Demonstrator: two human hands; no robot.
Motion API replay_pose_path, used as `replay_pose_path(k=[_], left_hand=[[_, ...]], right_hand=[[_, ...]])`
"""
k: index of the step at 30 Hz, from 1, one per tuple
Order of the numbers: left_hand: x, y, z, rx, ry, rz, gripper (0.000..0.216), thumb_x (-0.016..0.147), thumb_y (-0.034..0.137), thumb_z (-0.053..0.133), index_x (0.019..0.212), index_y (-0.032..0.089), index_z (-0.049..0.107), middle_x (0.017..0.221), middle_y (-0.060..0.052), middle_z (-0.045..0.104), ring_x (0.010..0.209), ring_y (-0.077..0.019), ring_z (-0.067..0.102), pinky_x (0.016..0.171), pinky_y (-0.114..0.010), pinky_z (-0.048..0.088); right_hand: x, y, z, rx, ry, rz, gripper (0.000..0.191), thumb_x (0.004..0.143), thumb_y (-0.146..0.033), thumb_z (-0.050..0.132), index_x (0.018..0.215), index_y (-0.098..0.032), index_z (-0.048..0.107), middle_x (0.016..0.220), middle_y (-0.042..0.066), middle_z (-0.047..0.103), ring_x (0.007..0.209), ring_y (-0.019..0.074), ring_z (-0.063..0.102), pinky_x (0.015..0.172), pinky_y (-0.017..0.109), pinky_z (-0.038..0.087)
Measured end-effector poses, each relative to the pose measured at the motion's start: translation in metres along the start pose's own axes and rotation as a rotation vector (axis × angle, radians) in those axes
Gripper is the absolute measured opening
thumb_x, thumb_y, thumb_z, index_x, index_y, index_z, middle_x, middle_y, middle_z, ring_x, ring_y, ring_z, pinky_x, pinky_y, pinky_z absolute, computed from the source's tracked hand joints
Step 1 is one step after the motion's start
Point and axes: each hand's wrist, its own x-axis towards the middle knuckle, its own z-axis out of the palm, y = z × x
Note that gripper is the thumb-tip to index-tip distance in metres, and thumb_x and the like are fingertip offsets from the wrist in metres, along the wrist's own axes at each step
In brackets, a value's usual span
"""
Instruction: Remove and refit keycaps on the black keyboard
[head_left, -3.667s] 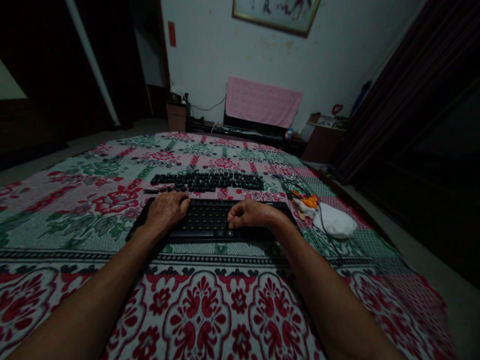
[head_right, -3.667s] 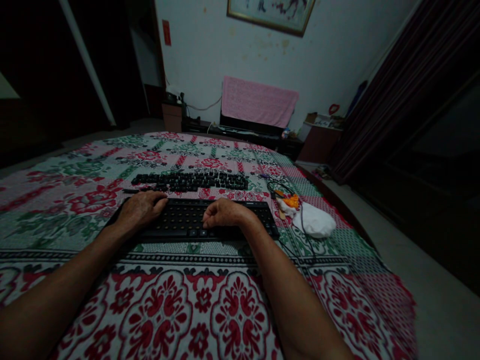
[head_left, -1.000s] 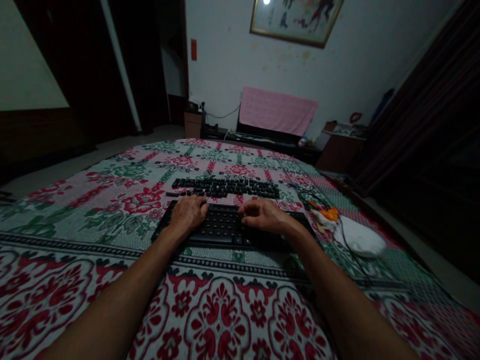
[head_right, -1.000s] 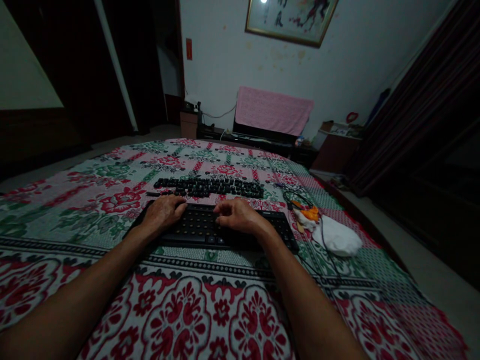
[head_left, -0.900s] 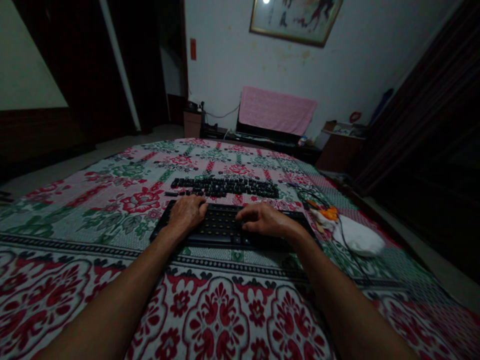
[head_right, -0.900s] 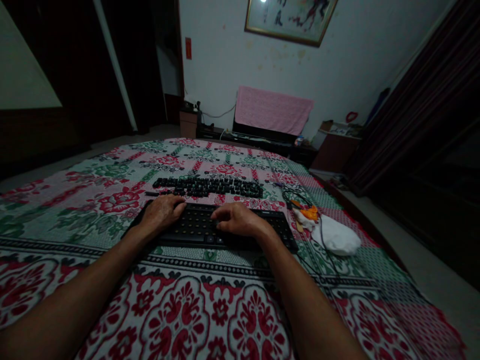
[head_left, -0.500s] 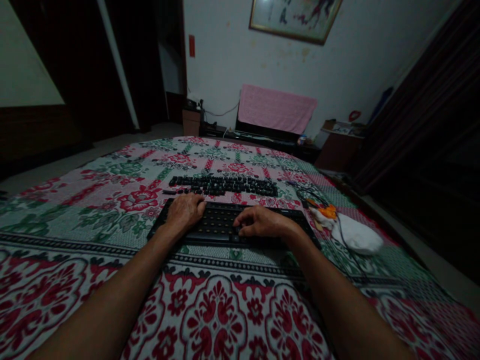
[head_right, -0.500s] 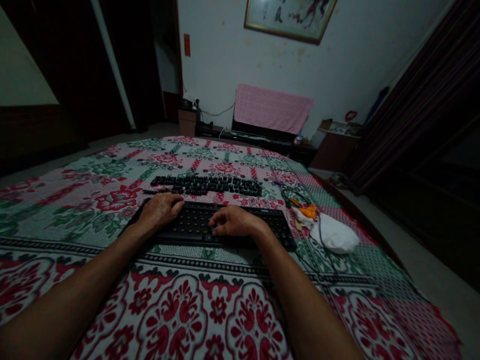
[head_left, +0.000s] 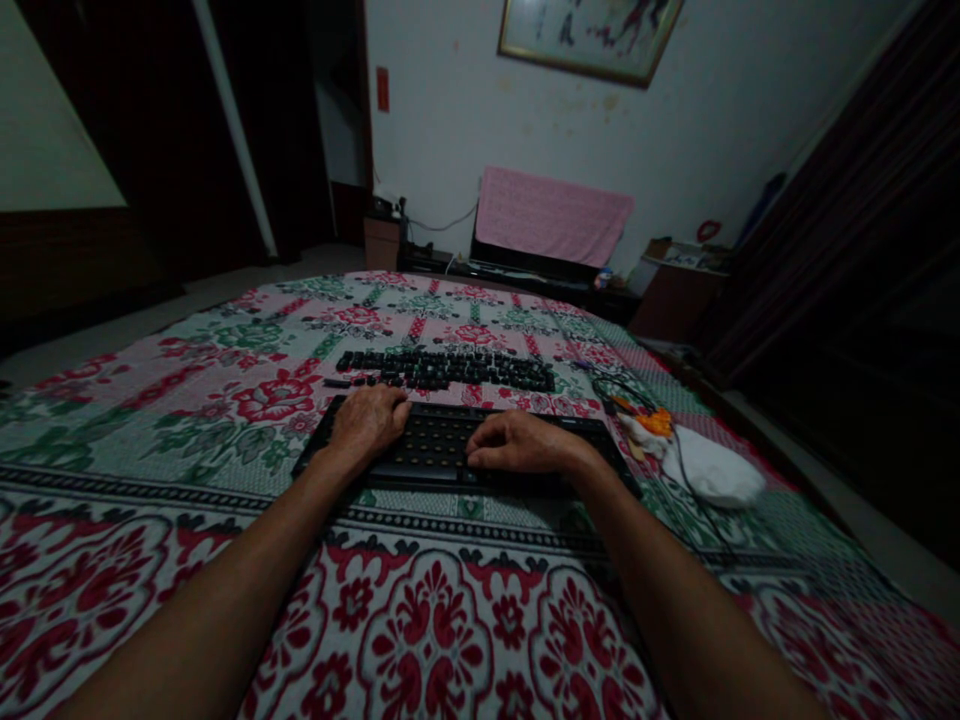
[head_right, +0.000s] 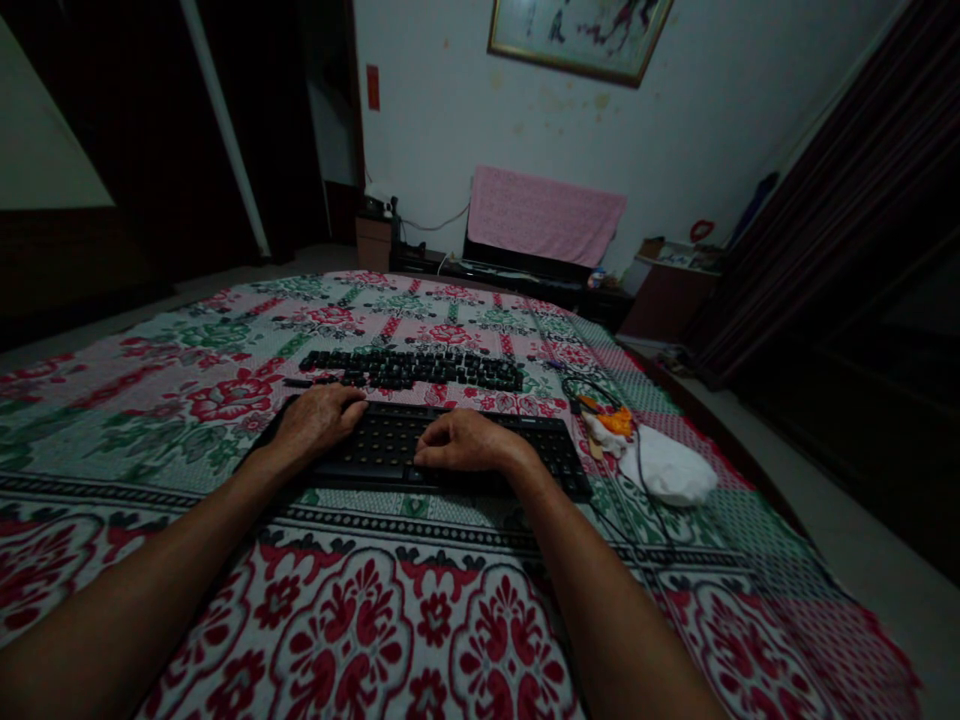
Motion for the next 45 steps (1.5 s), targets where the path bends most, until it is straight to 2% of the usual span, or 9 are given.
replay_pose_path(k=[3,14,23,27,33,38,41,43,45], left_hand=[[0.000,0.000,0.001,0.012,0.002,0.006,0.038,0.081,0.036,0.033,0.098,0.021,0.063,0.095,-0.007,0.064,0.090,-0.0221,0.056,0.080,-0.032,0.042],[0.001,-0.001,0.001,0.026,-0.008,0.001,0.038,0.081,0.037,0.032,0.097,0.022,0.063,0.094,-0.006,0.064,0.088,-0.0207,0.057,0.077,-0.030,0.042],[0.001,-0.002,0.003,0.020,0.001,0.000,0.038,0.081,0.038,0.033,0.099,0.022,0.063,0.096,-0.006,0.064,0.089,-0.0211,0.056,0.077,-0.031,0.042],[0.001,-0.002,0.003,0.019,0.011,0.005,0.037,0.081,0.038,0.033,0.097,0.022,0.063,0.094,-0.006,0.064,0.088,-0.0207,0.056,0.077,-0.030,0.042],[0.000,-0.004,0.005,0.004,0.032,0.013,0.036,0.081,0.036,0.035,0.096,0.021,0.063,0.091,-0.007,0.064,0.086,-0.0208,0.056,0.077,-0.031,0.042],[-0.002,0.006,0.001,-0.124,0.168,0.090,0.030,0.078,0.031,0.043,0.096,0.018,0.063,0.094,-0.008,0.062,0.092,-0.0218,0.053,0.083,-0.033,0.040],[-0.003,0.018,-0.001,-0.322,0.038,0.224,0.024,0.075,0.032,0.048,0.086,0.020,0.066,0.086,-0.004,0.064,0.084,-0.0185,0.056,0.077,-0.029,0.042],[-0.004,0.024,-0.001,-0.479,-0.099,0.330,0.023,0.073,0.032,0.052,0.087,0.022,0.067,0.083,-0.001,0.065,0.077,-0.0149,0.057,0.070,-0.025,0.043],[-0.006,0.027,0.000,-0.585,-0.171,0.398,0.023,0.071,0.032,0.055,0.088,0.023,0.067,0.082,0.000,0.066,0.075,-0.0132,0.058,0.067,-0.023,0.042]], right_hand=[[0.002,0.001,0.002,-0.031,0.029,-0.012,0.033,0.074,-0.040,0.051,0.087,-0.014,0.067,0.078,0.001,0.063,0.066,0.0105,0.053,0.057,0.018,0.038],[-0.004,-0.004,-0.005,-0.136,-0.002,0.036,0.027,0.071,-0.025,0.055,0.093,-0.015,0.067,0.082,0.001,0.066,0.070,0.0113,0.057,0.062,0.018,0.039],[-0.005,-0.010,-0.007,-0.281,-0.010,-0.088,0.026,0.069,-0.017,0.054,0.092,-0.017,0.068,0.084,0.003,0.067,0.076,0.0138,0.057,0.068,0.020,0.040],[-0.004,-0.008,-0.007,-0.218,0.041,-0.032,0.026,0.069,-0.021,0.057,0.093,-0.015,0.068,0.087,0.004,0.066,0.075,0.0136,0.058,0.067,0.020,0.041],[-0.002,0.000,-0.005,-0.071,0.054,0.082,0.028,0.064,-0.031,0.063,0.087,-0.014,0.068,0.077,0.001,0.066,0.066,0.0112,0.056,0.058,0.019,0.039],[0.000,0.003,-0.003,0.013,0.037,0.131,0.029,0.060,-0.032,0.065,0.083,-0.013,0.066,0.068,-0.002,0.061,0.059,0.0086,0.051,0.054,0.018,0.037],[0.001,0.005,-0.003,0.082,0.011,0.143,0.030,0.060,-0.033,0.066,0.082,-0.013,0.064,0.065,-0.002,0.058,0.055,0.0073,0.048,0.051,0.017,0.035],[0.001,0.007,-0.003,0.113,-0.008,0.134,0.030,0.060,-0.034,0.065,0.082,-0.013,0.063,0.064,-0.003,0.057,0.055,0.0069,0.047,0.050,0.017,0.034],[0.002,0.009,-0.002,0.127,-0.015,0.120,0.032,0.060,-0.035,0.065,0.083,-0.013,0.063,0.064,-0.003,0.056,0.055,0.0070,0.047,0.050,0.017,0.035]])
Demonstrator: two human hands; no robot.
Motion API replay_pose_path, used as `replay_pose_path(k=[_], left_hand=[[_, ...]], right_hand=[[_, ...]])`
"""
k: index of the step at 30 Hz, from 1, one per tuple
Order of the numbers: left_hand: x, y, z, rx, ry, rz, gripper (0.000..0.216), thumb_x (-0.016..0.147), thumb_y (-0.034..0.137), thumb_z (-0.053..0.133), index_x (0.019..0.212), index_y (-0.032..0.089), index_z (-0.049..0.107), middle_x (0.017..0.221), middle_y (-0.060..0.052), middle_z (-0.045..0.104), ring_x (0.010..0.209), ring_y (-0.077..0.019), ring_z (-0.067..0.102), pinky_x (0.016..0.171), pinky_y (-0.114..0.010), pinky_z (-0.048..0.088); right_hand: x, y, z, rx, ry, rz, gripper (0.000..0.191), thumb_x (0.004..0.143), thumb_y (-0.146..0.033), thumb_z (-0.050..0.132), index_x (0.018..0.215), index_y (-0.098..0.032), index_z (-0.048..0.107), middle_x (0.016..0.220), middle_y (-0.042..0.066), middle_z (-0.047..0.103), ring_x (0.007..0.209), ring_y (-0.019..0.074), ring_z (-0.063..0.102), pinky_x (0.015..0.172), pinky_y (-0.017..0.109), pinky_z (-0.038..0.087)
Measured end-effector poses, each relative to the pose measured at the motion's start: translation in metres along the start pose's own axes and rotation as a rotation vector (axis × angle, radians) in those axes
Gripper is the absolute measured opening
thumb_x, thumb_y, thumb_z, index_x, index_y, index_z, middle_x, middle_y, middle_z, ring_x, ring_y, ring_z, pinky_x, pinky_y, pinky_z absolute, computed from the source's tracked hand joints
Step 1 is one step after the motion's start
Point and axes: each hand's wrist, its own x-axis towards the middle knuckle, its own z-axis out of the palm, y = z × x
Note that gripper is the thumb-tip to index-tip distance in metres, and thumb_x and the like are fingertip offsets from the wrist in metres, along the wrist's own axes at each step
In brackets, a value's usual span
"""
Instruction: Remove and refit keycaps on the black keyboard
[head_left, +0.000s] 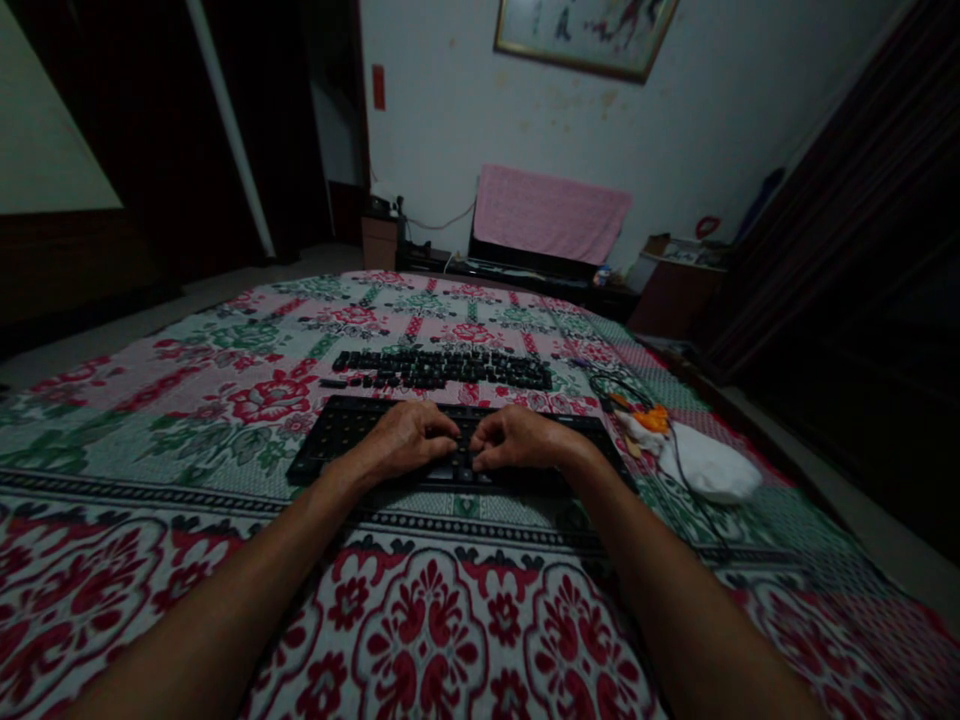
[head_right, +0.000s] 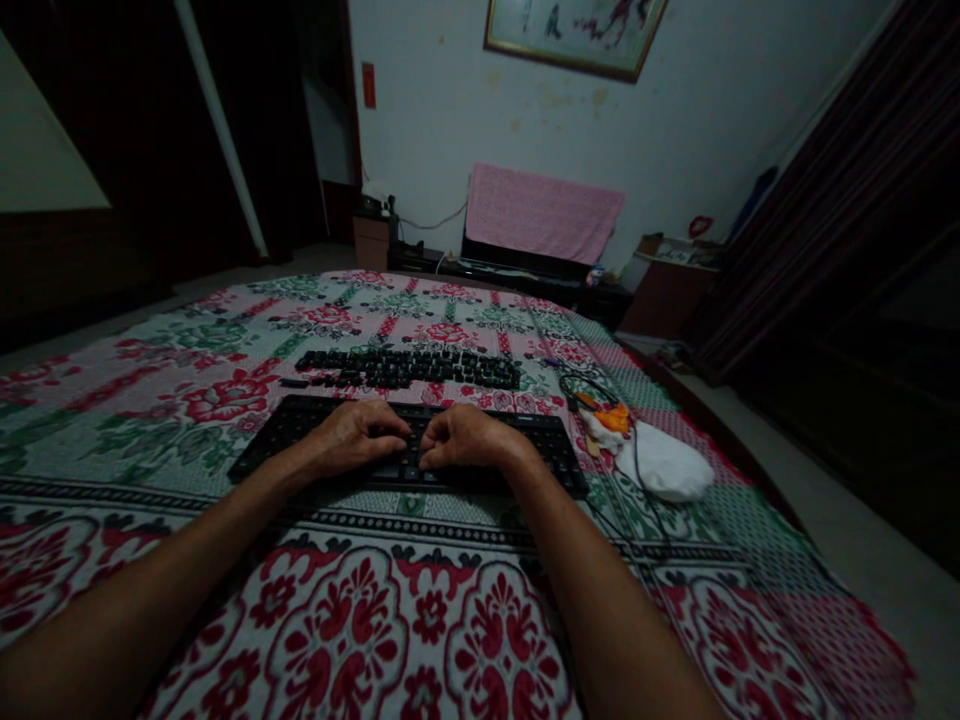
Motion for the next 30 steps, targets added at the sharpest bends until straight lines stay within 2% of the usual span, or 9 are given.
replay_pose_path(k=[4,8,13,18,30], left_hand=[[-0.002,0.002,-0.001,-0.072,-0.027,0.060,0.024,0.071,0.033,0.056,0.089,0.023,0.068,0.082,-0.001,0.065,0.075,-0.0127,0.057,0.067,-0.022,0.041],[-0.002,0.012,0.000,-0.011,-0.040,0.118,0.023,0.070,0.034,0.059,0.087,0.023,0.069,0.081,-0.002,0.064,0.076,-0.0133,0.055,0.070,-0.024,0.040],[-0.002,0.021,0.004,0.034,-0.032,0.125,0.019,0.070,0.032,0.059,0.083,0.023,0.069,0.083,-0.002,0.063,0.080,-0.0139,0.054,0.074,-0.026,0.039],[-0.002,0.016,0.007,0.030,-0.045,0.148,0.022,0.071,0.032,0.057,0.089,0.025,0.067,0.085,-0.001,0.063,0.083,-0.0147,0.053,0.076,-0.027,0.039],[-0.002,0.021,0.007,0.079,-0.042,0.155,0.019,0.070,0.030,0.056,0.084,0.022,0.067,0.084,-0.002,0.063,0.082,-0.0150,0.053,0.077,-0.027,0.039]], right_hand=[[0.001,0.004,0.000,0.003,0.005,-0.015,0.035,0.058,-0.036,0.066,0.084,-0.013,0.063,0.065,-0.003,0.057,0.055,0.0071,0.047,0.050,0.017,0.034],[0.001,0.005,-0.001,-0.008,0.020,-0.034,0.035,0.058,-0.036,0.067,0.084,-0.013,0.064,0.065,-0.002,0.058,0.055,0.0071,0.047,0.049,0.017,0.034],[0.000,0.003,0.000,-0.042,0.029,-0.023,0.034,0.059,-0.035,0.067,0.085,-0.013,0.065,0.063,-0.003,0.057,0.054,0.0066,0.046,0.048,0.017,0.032],[0.000,0.002,0.000,-0.081,0.046,-0.043,0.034,0.059,-0.036,0.066,0.084,-0.013,0.064,0.062,-0.004,0.055,0.054,0.0065,0.045,0.047,0.017,0.031],[0.001,0.003,0.001,-0.121,0.064,-0.058,0.035,0.058,-0.039,0.066,0.083,-0.014,0.063,0.065,-0.003,0.056,0.055,0.0067,0.047,0.047,0.016,0.032]])
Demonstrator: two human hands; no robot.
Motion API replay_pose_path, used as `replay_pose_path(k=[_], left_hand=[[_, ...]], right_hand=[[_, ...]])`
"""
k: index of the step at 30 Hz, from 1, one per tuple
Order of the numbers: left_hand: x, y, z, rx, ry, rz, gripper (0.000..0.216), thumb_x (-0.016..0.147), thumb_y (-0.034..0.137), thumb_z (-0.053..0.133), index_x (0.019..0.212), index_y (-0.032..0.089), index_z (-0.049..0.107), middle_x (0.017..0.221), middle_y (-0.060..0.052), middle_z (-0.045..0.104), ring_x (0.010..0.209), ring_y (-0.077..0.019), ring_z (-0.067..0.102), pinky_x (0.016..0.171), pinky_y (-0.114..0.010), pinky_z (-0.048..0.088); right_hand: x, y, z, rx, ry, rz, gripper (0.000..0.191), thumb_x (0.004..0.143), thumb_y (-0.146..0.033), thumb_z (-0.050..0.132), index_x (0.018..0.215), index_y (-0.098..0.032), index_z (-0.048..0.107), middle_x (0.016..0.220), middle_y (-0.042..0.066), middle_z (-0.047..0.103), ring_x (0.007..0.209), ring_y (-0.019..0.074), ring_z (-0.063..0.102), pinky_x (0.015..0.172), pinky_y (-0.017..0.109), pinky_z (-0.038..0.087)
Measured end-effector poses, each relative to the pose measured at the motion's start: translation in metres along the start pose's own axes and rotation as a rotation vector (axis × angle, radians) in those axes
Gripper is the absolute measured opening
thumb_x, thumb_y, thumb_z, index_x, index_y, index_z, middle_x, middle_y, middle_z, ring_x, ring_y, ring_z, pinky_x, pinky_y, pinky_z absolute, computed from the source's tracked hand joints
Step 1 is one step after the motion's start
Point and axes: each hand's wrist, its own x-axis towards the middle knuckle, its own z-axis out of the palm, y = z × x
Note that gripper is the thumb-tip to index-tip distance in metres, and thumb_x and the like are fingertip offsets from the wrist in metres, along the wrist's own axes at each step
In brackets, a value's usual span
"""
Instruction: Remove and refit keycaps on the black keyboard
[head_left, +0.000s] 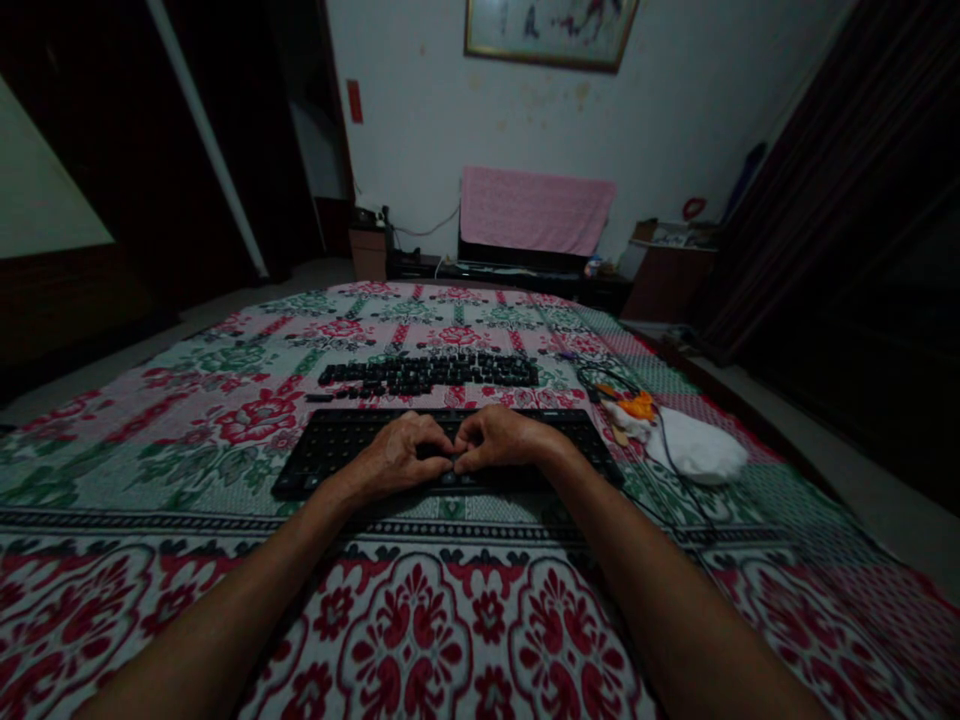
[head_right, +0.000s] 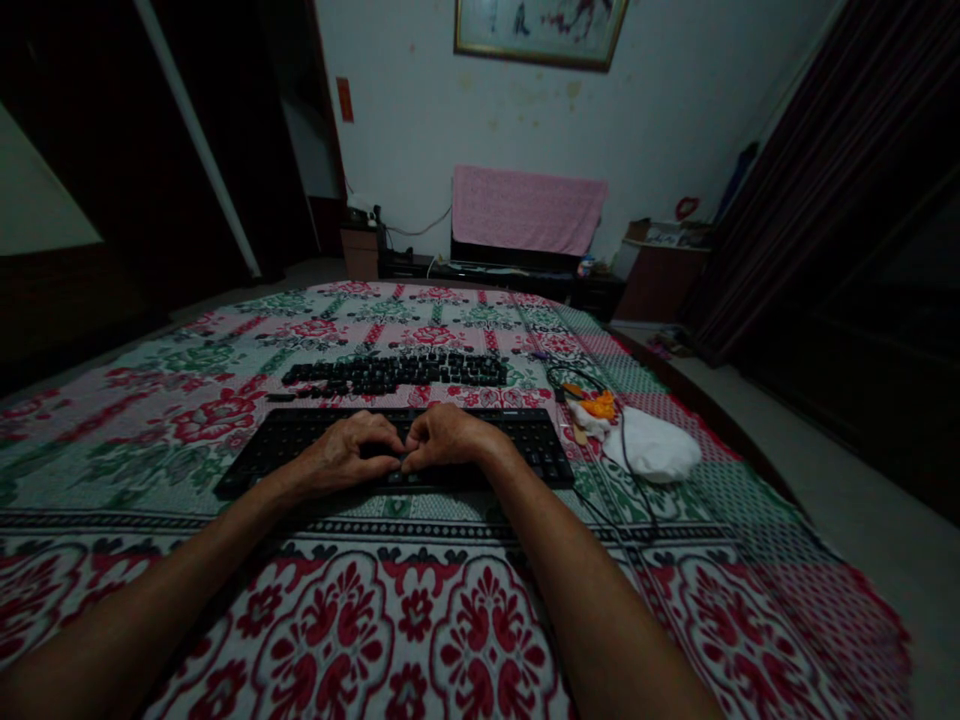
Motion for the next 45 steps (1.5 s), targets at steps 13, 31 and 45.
replay_pose_path(k=[13,31,45], left_hand=[[-0.0001,-0.0053,0.0033,0.011,0.008,-0.010,0.016,0.069,0.029,0.056,0.079,0.023,0.067,0.083,-0.001,0.062,0.082,-0.0153,0.052,0.076,-0.028,0.040],[-0.0004,-0.0017,0.0056,0.068,0.017,-0.029,0.019,0.070,0.032,0.055,0.081,0.023,0.068,0.086,-0.003,0.062,0.084,-0.0163,0.051,0.074,-0.029,0.040],[0.0012,-0.0031,-0.0005,-0.025,-0.036,-0.032,0.020,0.070,0.036,0.058,0.081,0.025,0.070,0.086,-0.003,0.062,0.083,-0.0152,0.054,0.074,-0.026,0.041]], right_hand=[[-0.0040,-0.0005,-0.0055,0.023,-0.053,-0.069,0.031,0.071,-0.038,0.054,0.083,-0.012,0.066,0.062,-0.002,0.056,0.055,0.0068,0.044,0.049,0.016,0.032],[0.0004,0.0033,-0.0011,0.125,0.036,-0.019,0.026,0.063,-0.034,0.062,0.073,-0.010,0.067,0.057,-0.002,0.057,0.050,0.0060,0.043,0.048,0.018,0.032],[0.0032,0.0052,0.0023,0.138,0.048,-0.040,0.023,0.062,-0.031,0.062,0.070,-0.010,0.066,0.058,-0.001,0.058,0.051,0.0065,0.045,0.048,0.017,0.034]])
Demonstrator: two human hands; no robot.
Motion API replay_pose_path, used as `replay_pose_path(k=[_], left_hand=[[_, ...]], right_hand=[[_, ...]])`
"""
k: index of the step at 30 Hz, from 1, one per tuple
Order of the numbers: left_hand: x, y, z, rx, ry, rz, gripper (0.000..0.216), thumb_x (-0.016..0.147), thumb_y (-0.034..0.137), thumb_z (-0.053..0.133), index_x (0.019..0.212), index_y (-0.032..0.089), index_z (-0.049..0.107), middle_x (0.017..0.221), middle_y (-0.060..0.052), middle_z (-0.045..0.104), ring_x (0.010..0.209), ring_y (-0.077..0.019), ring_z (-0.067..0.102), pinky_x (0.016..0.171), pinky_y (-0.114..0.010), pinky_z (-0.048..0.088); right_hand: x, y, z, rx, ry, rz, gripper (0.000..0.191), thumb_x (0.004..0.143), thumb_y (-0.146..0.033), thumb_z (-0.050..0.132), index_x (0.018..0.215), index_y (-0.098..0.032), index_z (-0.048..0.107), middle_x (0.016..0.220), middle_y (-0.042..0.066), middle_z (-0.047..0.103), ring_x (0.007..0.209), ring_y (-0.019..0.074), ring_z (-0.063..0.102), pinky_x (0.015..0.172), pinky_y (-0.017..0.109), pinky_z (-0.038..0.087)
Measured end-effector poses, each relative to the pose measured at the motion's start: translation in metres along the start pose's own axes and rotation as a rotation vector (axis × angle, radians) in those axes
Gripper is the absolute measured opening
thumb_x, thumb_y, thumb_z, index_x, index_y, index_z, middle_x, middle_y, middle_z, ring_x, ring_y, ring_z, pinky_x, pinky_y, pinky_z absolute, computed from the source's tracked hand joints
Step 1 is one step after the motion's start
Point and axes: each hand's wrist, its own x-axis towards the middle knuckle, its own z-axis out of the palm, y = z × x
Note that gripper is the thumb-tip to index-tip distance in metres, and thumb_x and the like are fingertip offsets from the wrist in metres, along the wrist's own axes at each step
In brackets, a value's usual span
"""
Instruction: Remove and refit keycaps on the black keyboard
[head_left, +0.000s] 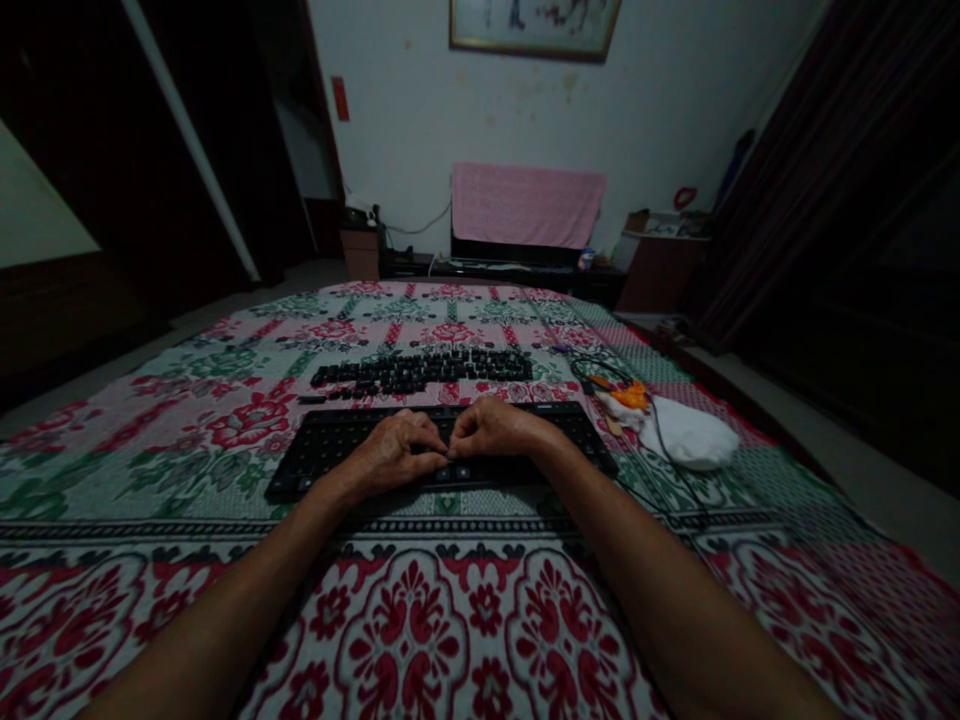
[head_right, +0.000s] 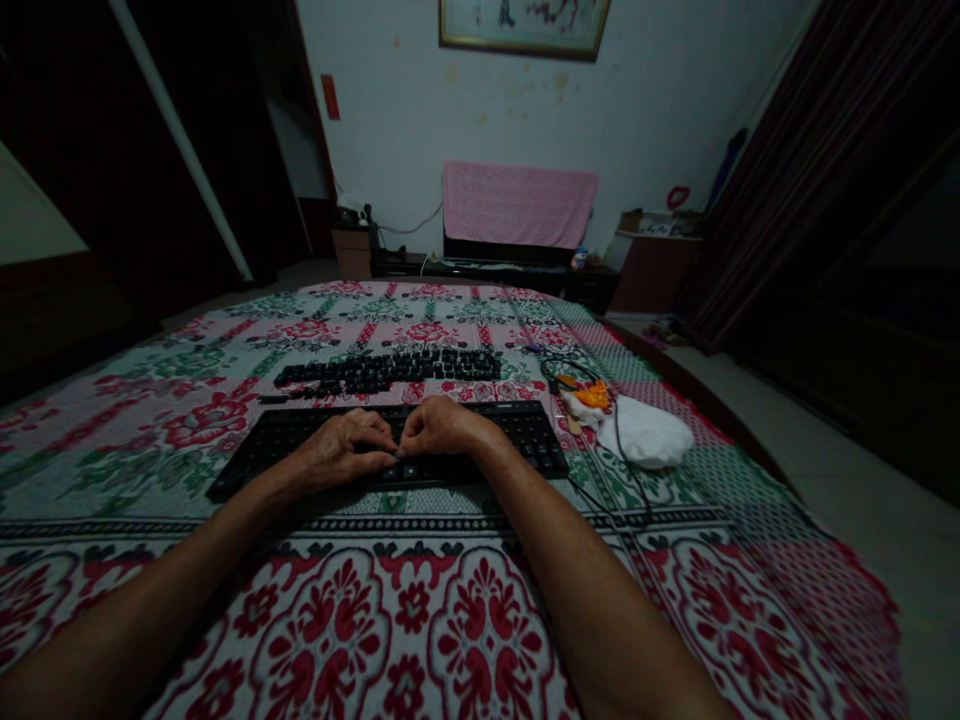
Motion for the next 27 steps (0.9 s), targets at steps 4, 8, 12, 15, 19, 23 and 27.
replay_pose_path(k=[4,8,12,15,19,23,27], left_hand=[[0.0004,0.0014,-0.0010,-0.005,-0.011,-0.005,0.019,0.070,0.034,0.058,0.081,0.024,0.069,0.084,-0.002,0.062,0.082,-0.0151,0.054,0.074,-0.026,0.041],[0.0001,0.0002,-0.0004,-0.069,-0.002,-0.016,0.019,0.069,0.032,0.059,0.083,0.022,0.068,0.082,-0.002,0.063,0.081,-0.0146,0.054,0.075,-0.026,0.041],[0.0008,-0.0017,0.0021,-0.125,0.034,-0.033,0.017,0.071,0.032,0.058,0.076,0.021,0.069,0.079,-0.002,0.063,0.078,-0.0131,0.055,0.073,-0.024,0.041],[0.0022,-0.0004,0.0026,-0.110,0.037,-0.057,0.017,0.071,0.033,0.058,0.072,0.020,0.069,0.077,-0.002,0.063,0.075,-0.0122,0.055,0.071,-0.023,0.040],[0.0032,0.0023,0.0020,-0.082,0.016,-0.085,0.016,0.071,0.032,0.058,0.072,0.021,0.070,0.078,-0.001,0.063,0.075,-0.0121,0.055,0.070,-0.022,0.040],[0.0033,0.0003,0.0038,-0.030,0.007,-0.055,0.015,0.071,0.030,0.057,0.071,0.021,0.069,0.077,-0.001,0.063,0.076,-0.0119,0.054,0.070,-0.022,0.039],[0.0033,-0.0026,0.0056,-0.003,0.006,-0.044,0.016,0.071,0.030,0.056,0.070,0.021,0.069,0.079,-0.001,0.063,0.078,-0.0123,0.053,0.071,-0.022,0.039]], right_hand=[[0.0001,0.0012,0.0001,-0.013,-0.004,0.001,0.023,0.062,-0.032,0.062,0.070,-0.010,0.065,0.057,-0.002,0.057,0.051,0.0064,0.044,0.049,0.017,0.033],[0.0005,0.0015,0.0013,-0.014,0.000,0.016,0.023,0.062,-0.032,0.063,0.071,-0.011,0.065,0.057,-0.002,0.057,0.051,0.0062,0.044,0.048,0.017,0.033],[0.0011,0.0009,0.0020,0.003,0.000,0.040,0.022,0.062,-0.031,0.062,0.070,-0.011,0.065,0.057,-0.002,0.056,0.051,0.0061,0.044,0.049,0.017,0.034],[0.0014,0.0007,0.0020,0.009,0.003,0.031,0.020,0.062,-0.030,0.062,0.067,-0.010,0.064,0.056,-0.002,0.055,0.051,0.0061,0.044,0.049,0.017,0.034],[0.0023,0.0011,0.0030,0.016,-0.001,0.022,0.018,0.062,-0.029,0.062,0.066,-0.011,0.063,0.055,-0.003,0.054,0.049,0.0055,0.042,0.048,0.017,0.033],[0.0040,0.0020,0.0059,-0.048,0.018,0.048,0.016,0.061,-0.027,0.062,0.064,-0.011,0.063,0.052,-0.004,0.051,0.047,0.0051,0.040,0.045,0.017,0.030],[0.0047,0.0028,0.0075,-0.071,0.018,0.043,0.016,0.062,-0.027,0.060,0.065,-0.011,0.063,0.052,-0.005,0.050,0.046,0.0046,0.038,0.044,0.017,0.029]])
